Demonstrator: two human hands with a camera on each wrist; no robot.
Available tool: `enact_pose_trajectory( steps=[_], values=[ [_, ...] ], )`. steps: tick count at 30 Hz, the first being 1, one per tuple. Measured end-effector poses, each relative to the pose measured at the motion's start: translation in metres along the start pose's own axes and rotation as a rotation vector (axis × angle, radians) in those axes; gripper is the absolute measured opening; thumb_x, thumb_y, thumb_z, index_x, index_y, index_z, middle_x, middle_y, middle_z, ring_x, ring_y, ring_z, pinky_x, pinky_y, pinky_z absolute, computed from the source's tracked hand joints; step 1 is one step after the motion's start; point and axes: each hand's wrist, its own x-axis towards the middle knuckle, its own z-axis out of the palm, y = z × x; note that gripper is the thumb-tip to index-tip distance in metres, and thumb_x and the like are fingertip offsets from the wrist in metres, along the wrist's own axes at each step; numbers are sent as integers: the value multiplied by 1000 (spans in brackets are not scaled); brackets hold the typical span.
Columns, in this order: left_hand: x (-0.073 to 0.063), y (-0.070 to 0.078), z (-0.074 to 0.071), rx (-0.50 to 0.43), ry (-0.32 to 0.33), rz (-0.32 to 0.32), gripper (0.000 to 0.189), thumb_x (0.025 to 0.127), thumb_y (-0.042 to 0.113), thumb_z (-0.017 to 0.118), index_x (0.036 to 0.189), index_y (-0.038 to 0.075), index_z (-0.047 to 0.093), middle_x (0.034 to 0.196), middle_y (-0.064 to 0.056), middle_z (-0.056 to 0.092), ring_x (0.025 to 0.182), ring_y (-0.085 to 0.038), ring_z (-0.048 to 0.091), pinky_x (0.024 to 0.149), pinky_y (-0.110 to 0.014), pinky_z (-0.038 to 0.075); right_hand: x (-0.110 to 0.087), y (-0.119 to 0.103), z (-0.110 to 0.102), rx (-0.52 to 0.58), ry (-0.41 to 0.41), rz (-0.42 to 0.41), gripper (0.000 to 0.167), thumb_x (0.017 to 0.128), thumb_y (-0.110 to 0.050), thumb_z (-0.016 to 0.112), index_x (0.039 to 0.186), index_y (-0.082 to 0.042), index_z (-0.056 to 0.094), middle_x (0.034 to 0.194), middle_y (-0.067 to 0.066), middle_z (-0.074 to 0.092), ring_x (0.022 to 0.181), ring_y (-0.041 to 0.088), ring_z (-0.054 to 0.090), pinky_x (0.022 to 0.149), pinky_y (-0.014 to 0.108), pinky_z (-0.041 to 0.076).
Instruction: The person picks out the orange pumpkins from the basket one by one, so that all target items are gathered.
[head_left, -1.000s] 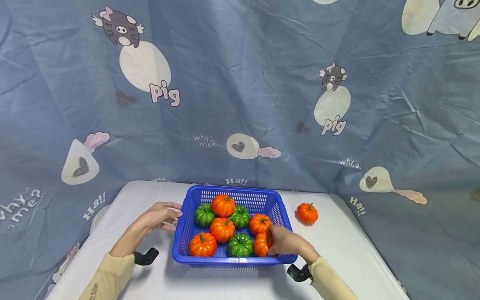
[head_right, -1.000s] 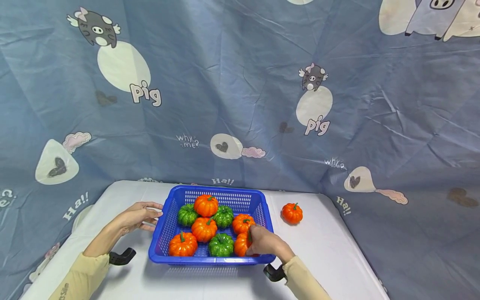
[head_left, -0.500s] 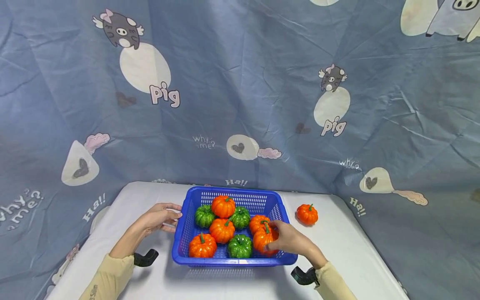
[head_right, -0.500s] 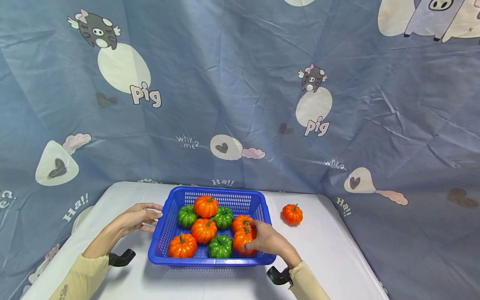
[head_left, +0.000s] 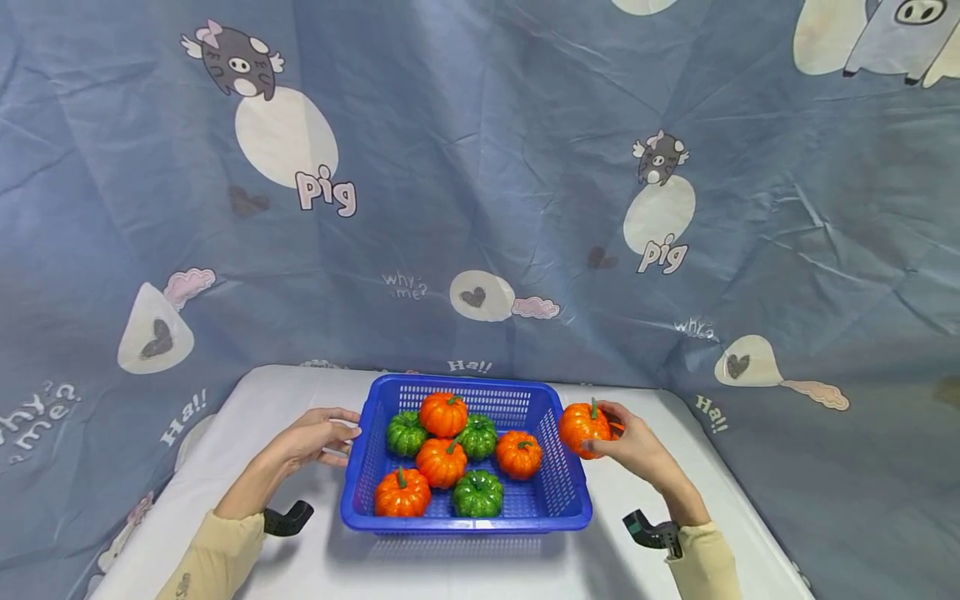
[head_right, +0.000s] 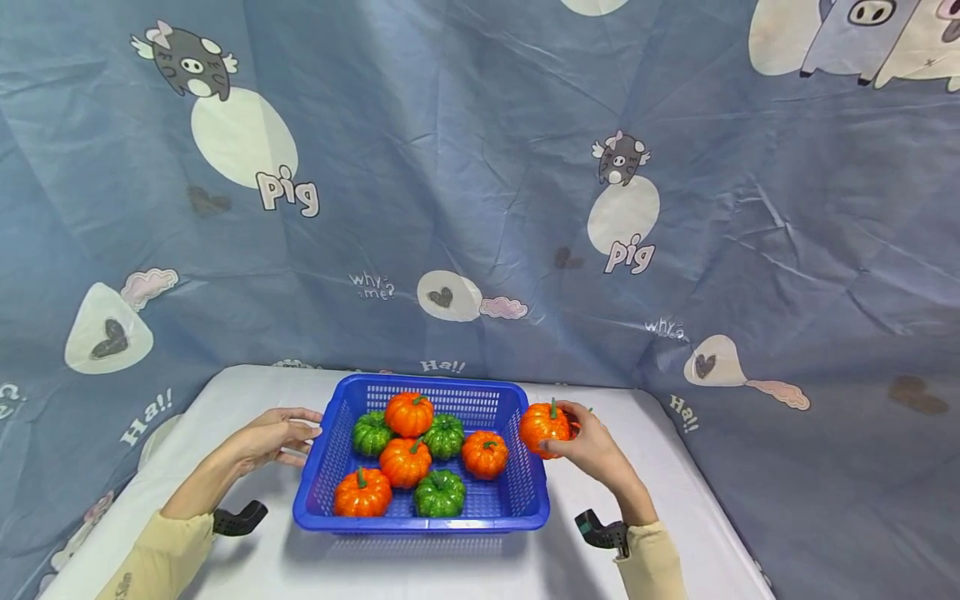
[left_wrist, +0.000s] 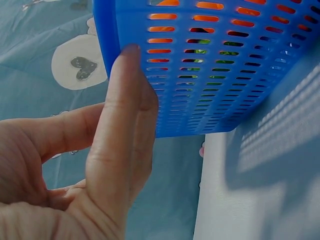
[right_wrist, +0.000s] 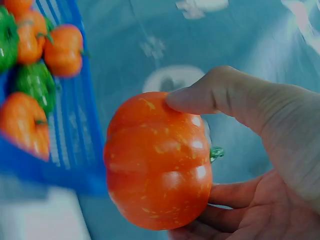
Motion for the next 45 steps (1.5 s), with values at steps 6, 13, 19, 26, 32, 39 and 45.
enact_pose_trajectory(
  steps=[6,13,19,26,32,39,45],
  values=[
    [-3,2,-2,3,1,-1,46,92,12,61,129,-9,44,89,-8,68,76,-18,68,72,-40,61,6,36,-29,-27,85,65,68,82,-14,70,138,8,39,134,29,49,121,43,51,92,37,54],
    [-4,2,-1,0,7,-10,46,92,13,61,129,-9,44,89,-7,68,77,-18,68,72,-40,61,9,82,-44,-21,164,199,68,87,-19,67,139,10,35,133,28,48,116,35,51,90,30,48],
    [-2,0,0,-8,-11,-3,48,92,13,60,130,-9,42,89,-7,68,77,-18,68,73,-40,61,6,119,-49,-16,214,310,73,88,-23,65,140,14,28,133,33,43,116,39,49,92,39,47],
    [-3,0,0,-12,-3,-1,47,92,13,61,129,-9,43,89,-7,67,77,-18,67,73,-40,61,5,153,-44,1,263,365,77,88,-20,62,140,20,21,136,39,36,120,45,44,102,49,41],
    [-3,-1,0,-16,-7,2,46,92,13,61,129,-8,44,88,-7,67,76,-18,67,72,-41,61,4,174,-34,-19,276,397,79,89,-23,62,142,18,19,139,40,32,124,49,41,108,56,36],
    [-4,-2,1,-11,-5,5,46,92,13,61,129,-9,44,90,-7,67,77,-19,67,72,-41,61,7,179,-27,-24,321,346,83,85,-23,66,141,19,22,139,41,32,124,52,39,107,58,36],
    [-3,0,1,-8,2,4,46,92,14,61,129,-8,45,89,-7,68,76,-19,68,71,-40,61,5,173,-29,10,311,371,87,87,-24,67,144,17,15,145,41,24,132,51,32,112,58,29]
  ],
)
